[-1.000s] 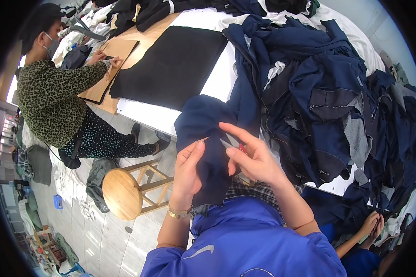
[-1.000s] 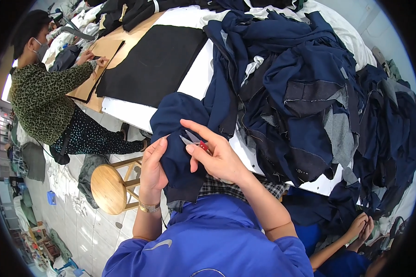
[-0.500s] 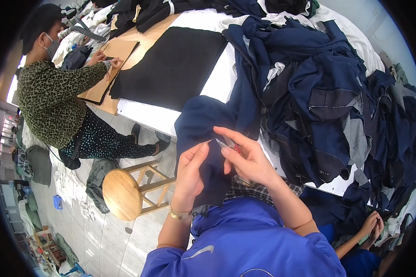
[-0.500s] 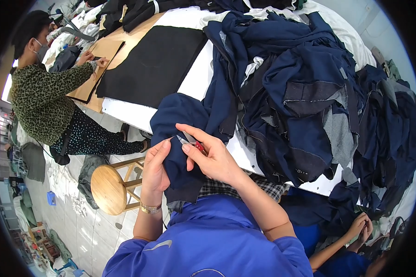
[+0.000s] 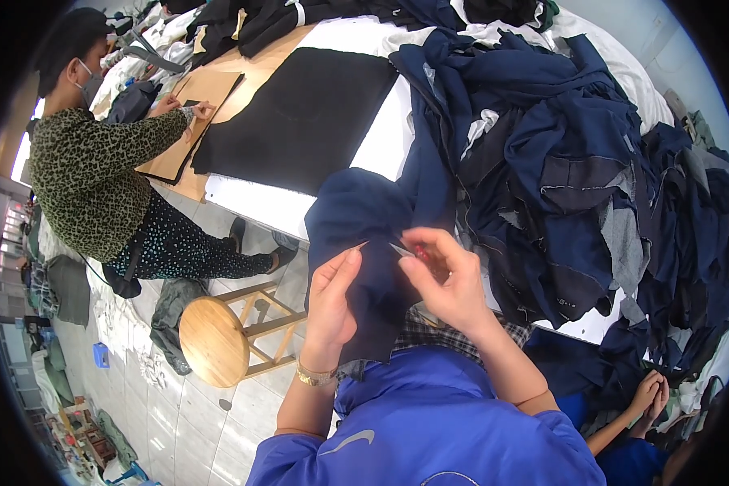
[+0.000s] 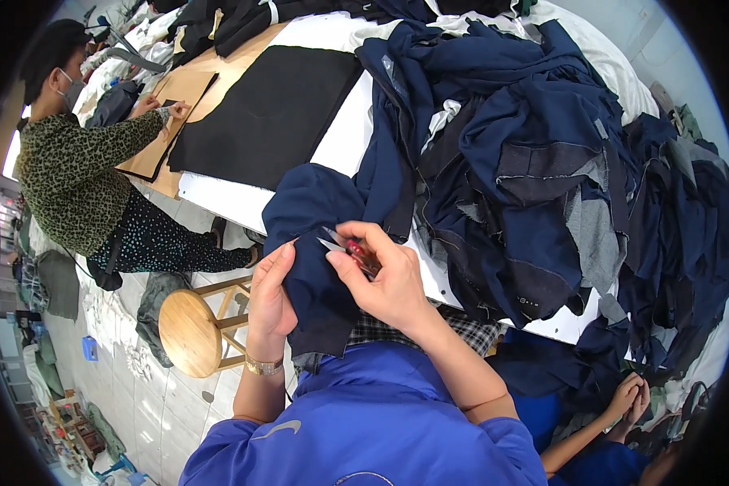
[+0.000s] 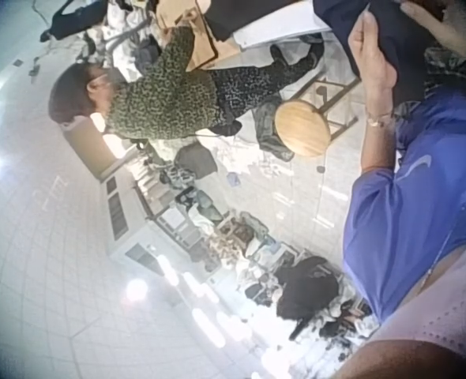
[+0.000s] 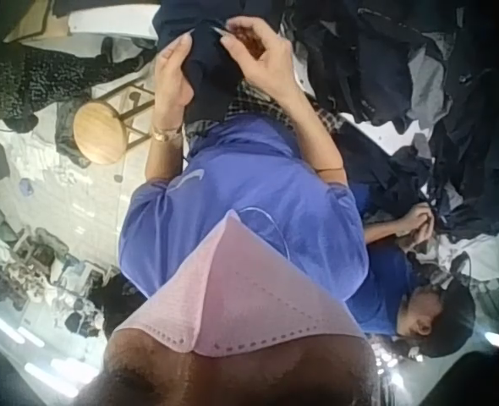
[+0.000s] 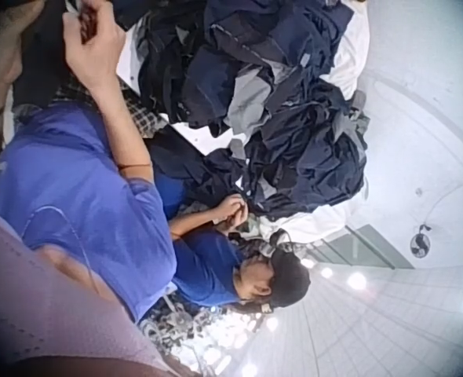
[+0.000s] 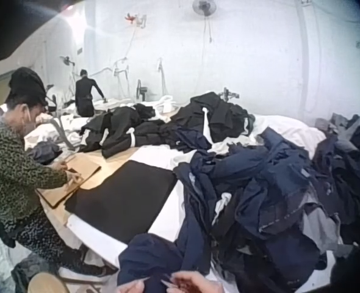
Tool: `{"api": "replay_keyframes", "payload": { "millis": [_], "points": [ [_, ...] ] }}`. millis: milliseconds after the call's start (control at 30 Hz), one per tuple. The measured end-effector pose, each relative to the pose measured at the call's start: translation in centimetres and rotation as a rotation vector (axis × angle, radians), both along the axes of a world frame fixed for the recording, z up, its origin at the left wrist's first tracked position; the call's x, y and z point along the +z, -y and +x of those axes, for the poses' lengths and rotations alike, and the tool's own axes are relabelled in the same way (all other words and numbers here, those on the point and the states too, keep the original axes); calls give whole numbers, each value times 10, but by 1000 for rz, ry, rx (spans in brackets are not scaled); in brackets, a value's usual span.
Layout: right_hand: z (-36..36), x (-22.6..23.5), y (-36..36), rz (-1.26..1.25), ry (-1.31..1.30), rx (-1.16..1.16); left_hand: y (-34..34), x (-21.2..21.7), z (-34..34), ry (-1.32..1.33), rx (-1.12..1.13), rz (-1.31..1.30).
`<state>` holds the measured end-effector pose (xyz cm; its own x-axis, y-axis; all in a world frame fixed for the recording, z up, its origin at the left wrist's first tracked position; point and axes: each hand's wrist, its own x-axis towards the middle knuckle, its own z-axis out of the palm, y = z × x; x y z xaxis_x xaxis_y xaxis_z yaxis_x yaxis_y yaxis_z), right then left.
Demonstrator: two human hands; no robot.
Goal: Trimming loose threads and excess material from fabric garment components using scissors at a workstation.
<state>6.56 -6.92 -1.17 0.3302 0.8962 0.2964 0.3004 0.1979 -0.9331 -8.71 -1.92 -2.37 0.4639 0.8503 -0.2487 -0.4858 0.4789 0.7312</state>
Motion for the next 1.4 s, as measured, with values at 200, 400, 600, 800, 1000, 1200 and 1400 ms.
{"api": "replay_keyframes", "payload": {
  "millis": [200,400,600,800,1000,1200,1400],
  "points": [
    [2,-8,-4,218,506,-123,1,-1,0,12,-9,-11],
    [4,-8,-2,272,729,-119,2,0,-1,18,-18,-11],
    [5,-5,-4,327,820,-150,3,0,0,4,-29,-7],
    [7,-3,-5,332,835,-151,4,-2,0,14,-37,-7],
    [4,-4,-4,164,343,-100,3,-3,0,-20,-34,11],
    [11,4,0,-15,256,56,2,-2,-3,-48,-65,70],
    [11,5,-1,8,283,59,2,-1,-3,-53,-86,99]
  ]
}}
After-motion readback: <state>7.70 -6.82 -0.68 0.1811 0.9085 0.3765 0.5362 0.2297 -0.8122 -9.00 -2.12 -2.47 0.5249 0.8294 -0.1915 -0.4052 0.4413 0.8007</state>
